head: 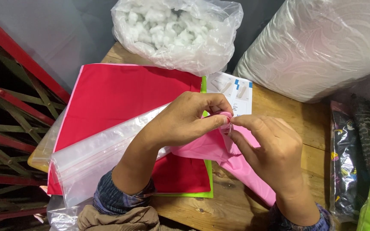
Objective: Stuffing a pink fabric cushion cover with white polyester fiberfill at a workshop station.
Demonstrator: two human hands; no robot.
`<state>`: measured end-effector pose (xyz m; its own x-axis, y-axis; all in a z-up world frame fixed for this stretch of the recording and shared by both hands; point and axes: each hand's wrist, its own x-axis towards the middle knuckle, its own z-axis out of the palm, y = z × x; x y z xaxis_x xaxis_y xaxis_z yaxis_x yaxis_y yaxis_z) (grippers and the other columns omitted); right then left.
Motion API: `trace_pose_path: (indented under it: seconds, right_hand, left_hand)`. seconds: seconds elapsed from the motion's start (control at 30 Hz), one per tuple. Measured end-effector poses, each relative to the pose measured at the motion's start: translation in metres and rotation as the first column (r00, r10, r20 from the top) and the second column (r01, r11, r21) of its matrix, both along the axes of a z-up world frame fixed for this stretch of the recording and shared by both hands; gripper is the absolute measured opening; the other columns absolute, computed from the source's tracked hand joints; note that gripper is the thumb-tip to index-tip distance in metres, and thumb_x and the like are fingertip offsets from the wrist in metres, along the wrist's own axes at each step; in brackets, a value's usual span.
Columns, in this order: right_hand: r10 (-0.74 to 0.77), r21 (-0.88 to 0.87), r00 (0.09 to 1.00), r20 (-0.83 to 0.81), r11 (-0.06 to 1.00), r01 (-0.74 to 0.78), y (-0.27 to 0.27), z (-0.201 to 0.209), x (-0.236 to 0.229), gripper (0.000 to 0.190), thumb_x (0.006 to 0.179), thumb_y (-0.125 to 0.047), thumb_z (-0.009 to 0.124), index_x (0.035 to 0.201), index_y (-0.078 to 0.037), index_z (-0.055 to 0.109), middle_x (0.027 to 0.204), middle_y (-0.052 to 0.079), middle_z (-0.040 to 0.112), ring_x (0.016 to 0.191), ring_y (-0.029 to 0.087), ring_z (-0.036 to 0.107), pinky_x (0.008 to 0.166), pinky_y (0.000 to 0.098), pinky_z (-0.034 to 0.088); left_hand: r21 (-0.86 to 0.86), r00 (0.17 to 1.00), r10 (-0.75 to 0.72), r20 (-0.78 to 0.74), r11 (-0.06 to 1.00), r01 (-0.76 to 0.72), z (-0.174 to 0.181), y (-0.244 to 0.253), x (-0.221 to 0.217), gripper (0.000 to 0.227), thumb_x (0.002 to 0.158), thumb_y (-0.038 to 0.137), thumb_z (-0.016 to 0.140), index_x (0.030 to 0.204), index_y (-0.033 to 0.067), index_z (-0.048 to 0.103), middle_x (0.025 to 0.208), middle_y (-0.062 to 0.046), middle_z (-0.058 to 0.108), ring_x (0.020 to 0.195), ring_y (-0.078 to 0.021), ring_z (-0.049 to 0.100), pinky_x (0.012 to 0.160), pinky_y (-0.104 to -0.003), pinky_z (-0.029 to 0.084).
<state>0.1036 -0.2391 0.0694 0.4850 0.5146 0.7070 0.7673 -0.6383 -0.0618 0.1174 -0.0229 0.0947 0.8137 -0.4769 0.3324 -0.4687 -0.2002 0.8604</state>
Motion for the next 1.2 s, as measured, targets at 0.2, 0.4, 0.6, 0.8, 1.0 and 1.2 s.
trace_pose_path:
  seconds: [0.2,0.4,0.6,0.8,1.0,1.2]
  right_hand:
    - [-0.035,-0.019,0.998,0.045,0.999,0.035,0.004,-0.005,0.004,0.009,0.1,-0.018,0.077,0.099,-0.012,0.07,0.088,0.0,0.07,0.074,0.023,0.064,0.067,0.0362,0.044]
    - [-0.034,-0.019,0.998,0.051,0.999,0.035,0.006,-0.008,0.003,0.012,0.1,-0.023,0.076,0.1,-0.012,0.073,0.091,-0.001,0.074,0.076,0.023,0.065,0.068,0.0356,0.044]
    - [-0.012,-0.036,0.991,0.13,0.999,0.017,0.008,-0.008,0.004,0.009,0.099,-0.016,0.08,0.104,-0.01,0.074,0.098,0.004,0.076,0.081,0.024,0.069,0.07,0.0367,0.047]
    - [0.028,-0.061,0.966,0.257,0.998,-0.013,0.008,-0.012,0.006,0.006,0.103,-0.011,0.073,0.109,-0.01,0.076,0.097,0.006,0.075,0.076,0.025,0.065,0.064,0.04,0.045]
    - [0.071,-0.072,0.966,0.25,0.996,-0.055,0.008,-0.012,0.006,0.016,0.102,-0.001,0.072,0.113,-0.013,0.075,0.104,0.009,0.076,0.081,0.024,0.068,0.064,0.0392,0.044]
    - [0.104,-0.044,0.968,0.227,0.994,-0.096,0.013,-0.007,0.004,0.01,0.102,-0.005,0.073,0.109,-0.012,0.076,0.106,0.01,0.078,0.083,0.023,0.071,0.067,0.0378,0.048]
  left_hand:
    - [0.094,0.997,0.079,0.028,0.992,-0.081,-0.006,-0.002,0.003,0.007,0.091,0.018,0.058,0.087,0.016,0.063,0.075,0.007,0.07,0.071,-0.0066,0.064,0.068,-0.025,0.048]
    - [0.17,0.988,0.153,-0.009,0.974,-0.15,-0.004,-0.002,0.001,0.006,0.086,0.02,0.059,0.083,0.0169,0.064,0.071,0.008,0.067,0.068,-0.0074,0.061,0.063,-0.027,0.045]
    - [0.212,0.979,0.174,-0.107,0.966,-0.149,0.007,-0.003,-0.003,0.007,0.088,0.019,0.055,0.089,0.0187,0.062,0.062,0.009,0.064,0.057,-0.0091,0.049,0.057,-0.028,0.039]
    - [0.185,0.988,0.152,-0.033,0.972,-0.143,0.0,0.001,-0.002,0.003,0.089,0.017,0.055,0.091,0.0186,0.057,0.057,0.008,0.057,0.052,-0.0112,0.042,0.055,-0.03,0.037]
    - [0.144,0.992,0.116,-0.043,0.984,-0.109,0.001,0.005,0.0,0.008,0.087,0.013,0.052,0.09,0.0173,0.059,0.059,0.009,0.057,0.054,-0.0076,0.045,0.054,-0.027,0.037]
    - [0.076,0.997,0.072,-0.028,0.995,-0.069,0.003,0.008,-0.002,0.007,0.088,0.012,0.053,0.089,0.0165,0.058,0.062,0.009,0.061,0.055,-0.0057,0.046,0.055,-0.025,0.036]
